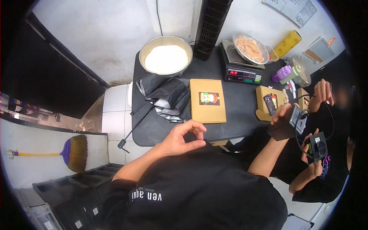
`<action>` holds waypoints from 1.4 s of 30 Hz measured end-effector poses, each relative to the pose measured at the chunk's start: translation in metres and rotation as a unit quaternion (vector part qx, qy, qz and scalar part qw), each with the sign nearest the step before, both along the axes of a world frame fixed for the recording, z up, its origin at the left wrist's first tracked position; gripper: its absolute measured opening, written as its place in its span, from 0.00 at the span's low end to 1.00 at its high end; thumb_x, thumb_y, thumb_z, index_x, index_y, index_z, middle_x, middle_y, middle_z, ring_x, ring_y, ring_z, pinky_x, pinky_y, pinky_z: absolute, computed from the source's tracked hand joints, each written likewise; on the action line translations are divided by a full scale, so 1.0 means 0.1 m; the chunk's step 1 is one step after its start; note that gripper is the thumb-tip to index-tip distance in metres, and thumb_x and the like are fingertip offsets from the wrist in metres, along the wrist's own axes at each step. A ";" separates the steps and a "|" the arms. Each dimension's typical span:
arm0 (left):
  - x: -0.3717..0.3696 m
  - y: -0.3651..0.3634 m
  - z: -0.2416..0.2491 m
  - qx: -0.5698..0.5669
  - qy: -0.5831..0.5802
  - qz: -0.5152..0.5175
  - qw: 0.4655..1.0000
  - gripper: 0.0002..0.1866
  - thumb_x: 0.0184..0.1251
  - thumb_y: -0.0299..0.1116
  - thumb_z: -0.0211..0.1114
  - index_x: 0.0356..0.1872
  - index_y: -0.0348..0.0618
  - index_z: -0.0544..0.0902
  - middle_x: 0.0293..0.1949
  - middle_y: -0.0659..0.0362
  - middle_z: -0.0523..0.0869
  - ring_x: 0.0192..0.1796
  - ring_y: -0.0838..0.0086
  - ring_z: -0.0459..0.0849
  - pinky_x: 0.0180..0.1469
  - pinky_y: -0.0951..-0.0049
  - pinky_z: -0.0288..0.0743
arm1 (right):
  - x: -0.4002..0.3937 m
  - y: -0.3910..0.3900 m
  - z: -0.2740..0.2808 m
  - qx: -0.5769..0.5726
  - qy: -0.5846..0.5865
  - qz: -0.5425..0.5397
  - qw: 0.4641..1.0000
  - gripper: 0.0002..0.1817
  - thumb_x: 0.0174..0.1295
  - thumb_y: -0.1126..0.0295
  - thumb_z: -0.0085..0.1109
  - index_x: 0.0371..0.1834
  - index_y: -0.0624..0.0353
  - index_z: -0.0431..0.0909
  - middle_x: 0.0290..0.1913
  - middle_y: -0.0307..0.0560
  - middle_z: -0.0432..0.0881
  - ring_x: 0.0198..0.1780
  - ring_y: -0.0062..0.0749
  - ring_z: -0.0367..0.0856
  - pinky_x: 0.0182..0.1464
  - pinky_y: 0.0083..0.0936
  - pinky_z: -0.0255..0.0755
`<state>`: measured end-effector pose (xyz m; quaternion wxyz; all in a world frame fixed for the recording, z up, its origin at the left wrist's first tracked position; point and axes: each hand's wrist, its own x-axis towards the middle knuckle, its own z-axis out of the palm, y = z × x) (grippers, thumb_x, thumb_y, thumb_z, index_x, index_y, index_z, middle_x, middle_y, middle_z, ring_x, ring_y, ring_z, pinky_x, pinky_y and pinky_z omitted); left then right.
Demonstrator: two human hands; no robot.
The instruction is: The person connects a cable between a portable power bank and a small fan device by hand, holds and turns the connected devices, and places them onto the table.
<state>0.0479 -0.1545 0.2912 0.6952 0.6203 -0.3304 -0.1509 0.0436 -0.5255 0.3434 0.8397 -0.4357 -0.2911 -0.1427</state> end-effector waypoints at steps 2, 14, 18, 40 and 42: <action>0.02 -0.02 0.02 0.015 -0.011 -0.021 1.000 0.18 0.56 0.27 0.69 0.47 0.39 0.75 0.35 0.60 0.81 0.39 0.77 0.81 0.46 0.75 0.73 | -0.01 -0.09 -0.08 -0.018 0.059 0.000 0.998 0.42 0.47 0.36 0.63 0.42 0.74 0.70 0.30 0.61 0.75 0.25 0.47 0.79 0.20 0.35 0.78; 0.13 -0.22 0.20 0.045 -0.139 -0.051 0.988 0.18 0.52 0.28 0.72 0.43 0.38 0.77 0.35 0.57 0.82 0.36 0.73 0.82 0.41 0.74 0.76 | -0.07 -0.05 -0.31 -0.012 0.177 -0.099 0.979 0.47 0.46 0.30 0.57 0.49 0.67 0.68 0.37 0.52 0.75 0.29 0.37 0.77 0.24 0.29 0.74; 0.19 -0.36 0.45 0.038 -0.244 -0.079 0.966 0.18 0.49 0.29 0.74 0.41 0.37 0.79 0.33 0.56 0.84 0.35 0.70 0.84 0.40 0.75 0.77 | -0.08 -0.16 -0.48 0.009 0.245 -0.124 0.961 0.49 0.43 0.28 0.57 0.53 0.65 0.68 0.40 0.50 0.76 0.30 0.37 0.77 0.26 0.27 0.74; -0.27 -2.25 1.29 -0.106 -0.397 -0.098 0.906 0.33 0.46 0.33 0.72 0.54 0.32 0.68 0.51 0.44 0.69 0.50 0.52 0.73 0.53 0.59 0.70 | -0.17 -0.09 -0.72 0.078 0.215 -0.272 0.935 0.37 0.59 0.39 0.49 0.55 0.65 0.70 0.40 0.49 0.81 0.35 0.35 0.81 0.35 0.29 0.78; -0.27 -2.36 1.35 -0.087 -0.432 -0.071 0.895 0.41 0.41 0.32 0.73 0.59 0.28 0.63 0.56 0.42 0.68 0.56 0.48 0.70 0.60 0.54 0.62 | -0.17 -0.04 -0.70 0.077 0.213 -0.272 0.935 0.36 0.59 0.40 0.48 0.55 0.65 0.70 0.40 0.49 0.81 0.35 0.35 0.81 0.36 0.29 0.78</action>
